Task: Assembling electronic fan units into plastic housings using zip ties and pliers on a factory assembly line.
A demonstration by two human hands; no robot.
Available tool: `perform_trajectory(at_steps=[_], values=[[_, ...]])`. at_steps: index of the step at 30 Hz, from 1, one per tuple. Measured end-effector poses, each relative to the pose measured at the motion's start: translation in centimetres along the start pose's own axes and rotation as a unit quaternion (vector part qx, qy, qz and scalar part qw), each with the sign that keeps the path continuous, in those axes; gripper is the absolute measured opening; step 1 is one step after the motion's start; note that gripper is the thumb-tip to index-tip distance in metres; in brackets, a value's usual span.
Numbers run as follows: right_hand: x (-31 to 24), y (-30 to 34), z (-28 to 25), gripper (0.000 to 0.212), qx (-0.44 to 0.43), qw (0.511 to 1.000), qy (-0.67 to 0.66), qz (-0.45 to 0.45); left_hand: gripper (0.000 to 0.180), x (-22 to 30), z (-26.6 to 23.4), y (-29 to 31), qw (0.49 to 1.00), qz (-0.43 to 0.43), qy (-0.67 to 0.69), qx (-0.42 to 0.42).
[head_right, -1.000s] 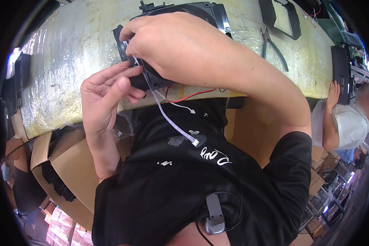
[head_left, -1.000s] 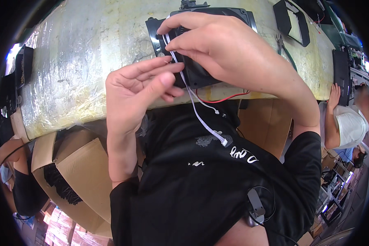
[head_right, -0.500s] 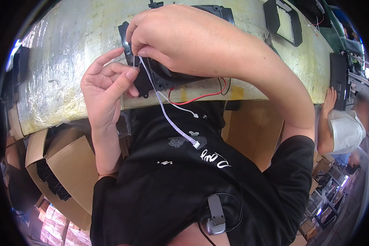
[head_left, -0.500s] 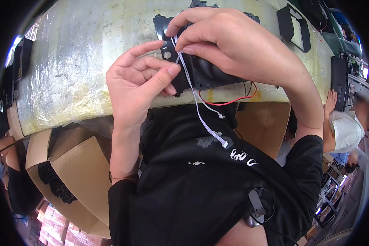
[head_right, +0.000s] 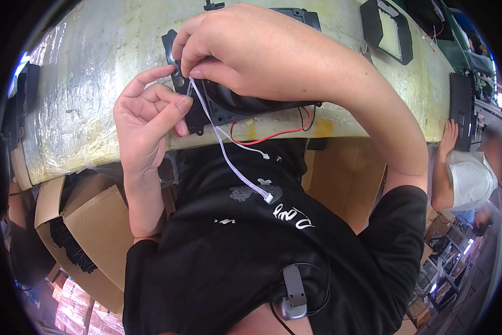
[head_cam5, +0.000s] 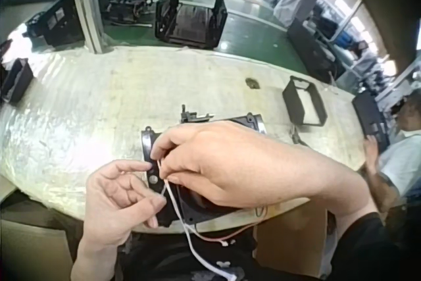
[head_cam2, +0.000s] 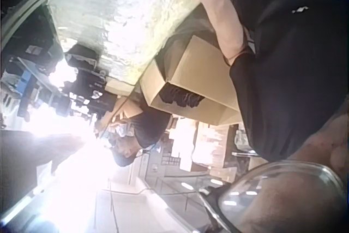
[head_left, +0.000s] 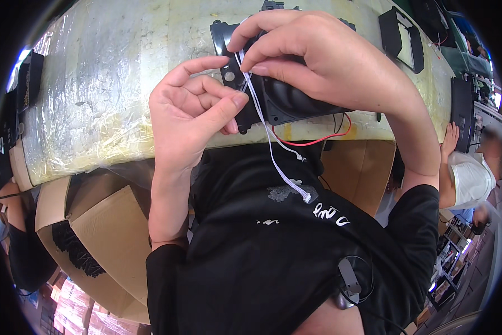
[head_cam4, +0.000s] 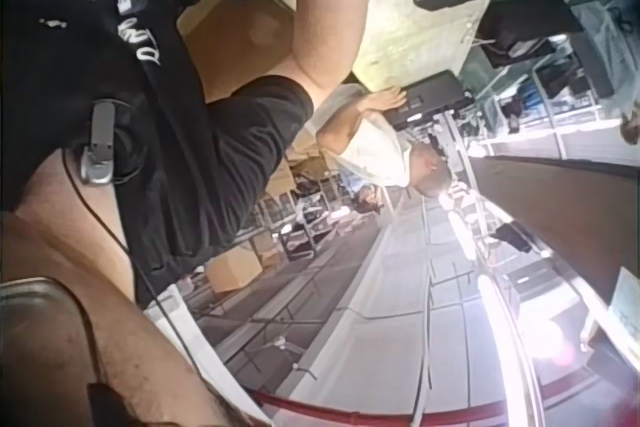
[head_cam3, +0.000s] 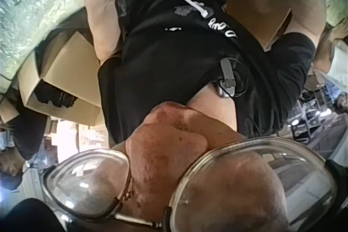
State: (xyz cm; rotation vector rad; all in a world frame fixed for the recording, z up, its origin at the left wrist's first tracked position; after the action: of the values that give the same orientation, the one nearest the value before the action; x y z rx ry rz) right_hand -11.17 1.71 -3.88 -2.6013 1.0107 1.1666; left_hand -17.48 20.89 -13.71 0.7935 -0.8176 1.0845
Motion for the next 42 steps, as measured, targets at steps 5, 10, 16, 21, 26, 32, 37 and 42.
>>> perform_trajectory(at_steps=[5, 10, 16, 21, 26, 32, 37, 42], values=[[0.5, 0.1, 0.2, 0.019, 0.003, 1.000, -0.002, -0.018, 0.042, -0.2, 0.0, -0.1, 1.000, 0.002, 0.011, 0.000], [-0.4, 0.0, -0.3, 0.018, 0.001, 1.000, -0.006, -0.007, 0.041, -0.1, -0.1, -0.1, 1.000, -0.007, 0.011, 0.001], [-0.3, 0.0, -0.3, 0.019, -0.005, 1.000, 0.005, -0.008, 0.041, -0.1, -0.1, -0.1, 1.000, -0.007, 0.013, -0.001], [-0.3, 0.0, -0.3, 0.019, -0.005, 1.000, 0.000, -0.003, 0.040, -0.2, -0.2, -0.2, 1.000, -0.007, 0.022, -0.005], [-0.2, 0.0, -0.2, 0.019, -0.002, 1.000, 0.003, -0.015, 0.040, -0.3, -0.3, -0.2, 1.000, -0.004, 0.028, -0.007], [-0.4, 0.0, -0.3, 0.019, -0.006, 1.000, 0.003, -0.001, 0.040, -0.2, -0.4, -0.4, 0.999, -0.012, 0.027, -0.013], [-0.5, 0.1, -0.9, 0.019, -0.020, 0.999, 0.001, -0.030, 0.047, -0.6, -0.7, -0.7, 0.999, 0.007, 0.043, -0.031], [0.6, -0.6, -1.4, 0.018, -0.055, 0.996, -0.011, -0.076, 0.050, -0.6, -0.7, -0.6, 0.999, 0.033, 0.003, -0.029]])
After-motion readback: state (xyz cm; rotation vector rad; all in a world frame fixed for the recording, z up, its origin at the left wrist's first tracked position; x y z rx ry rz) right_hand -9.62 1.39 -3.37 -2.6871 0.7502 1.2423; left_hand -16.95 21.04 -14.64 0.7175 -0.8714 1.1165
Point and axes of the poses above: each hand's wrist, its own y-axis away from the middle knuckle, its own z-axis out of the palm, x = y × z, the point moved 1 cm from there along -y, towards the middle knuckle
